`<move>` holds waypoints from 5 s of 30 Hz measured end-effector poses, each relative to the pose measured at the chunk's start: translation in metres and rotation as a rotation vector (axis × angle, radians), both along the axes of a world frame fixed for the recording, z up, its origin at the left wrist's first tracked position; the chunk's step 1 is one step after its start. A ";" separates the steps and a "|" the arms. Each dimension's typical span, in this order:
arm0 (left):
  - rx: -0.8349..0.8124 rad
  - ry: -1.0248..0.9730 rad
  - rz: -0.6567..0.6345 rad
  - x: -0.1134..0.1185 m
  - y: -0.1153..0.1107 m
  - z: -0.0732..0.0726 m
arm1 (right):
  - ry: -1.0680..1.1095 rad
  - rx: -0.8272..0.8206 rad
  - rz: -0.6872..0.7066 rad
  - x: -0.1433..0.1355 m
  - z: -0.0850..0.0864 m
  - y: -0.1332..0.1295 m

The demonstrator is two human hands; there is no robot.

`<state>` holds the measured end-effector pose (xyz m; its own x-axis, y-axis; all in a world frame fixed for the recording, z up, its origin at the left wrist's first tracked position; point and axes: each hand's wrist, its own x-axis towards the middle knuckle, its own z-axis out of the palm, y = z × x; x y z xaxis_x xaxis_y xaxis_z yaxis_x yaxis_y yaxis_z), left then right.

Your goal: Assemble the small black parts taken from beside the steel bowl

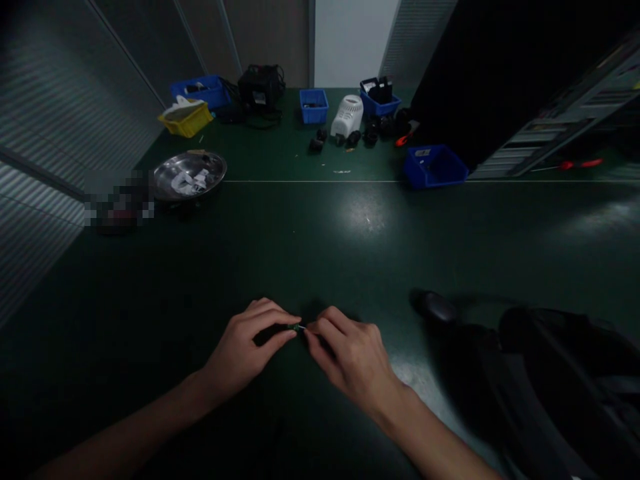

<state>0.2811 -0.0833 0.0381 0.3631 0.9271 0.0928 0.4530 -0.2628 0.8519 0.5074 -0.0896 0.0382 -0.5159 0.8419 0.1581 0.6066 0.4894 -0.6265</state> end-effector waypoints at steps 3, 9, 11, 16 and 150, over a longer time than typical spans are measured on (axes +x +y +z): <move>0.014 -0.023 0.017 0.000 0.001 -0.001 | 0.037 -0.020 0.008 0.001 -0.002 0.001; 0.053 -0.062 0.002 0.002 0.001 -0.001 | 0.038 -0.067 0.045 0.002 -0.002 0.002; 0.058 -0.062 0.002 0.001 0.001 -0.001 | 0.021 -0.058 0.024 0.001 -0.003 0.000; 0.070 -0.084 0.028 -0.002 0.000 0.000 | 0.033 -0.046 -0.022 0.001 -0.004 -0.002; 0.358 0.822 0.921 -0.300 0.008 -0.018 | 0.020 0.072 0.184 0.071 -0.004 -0.011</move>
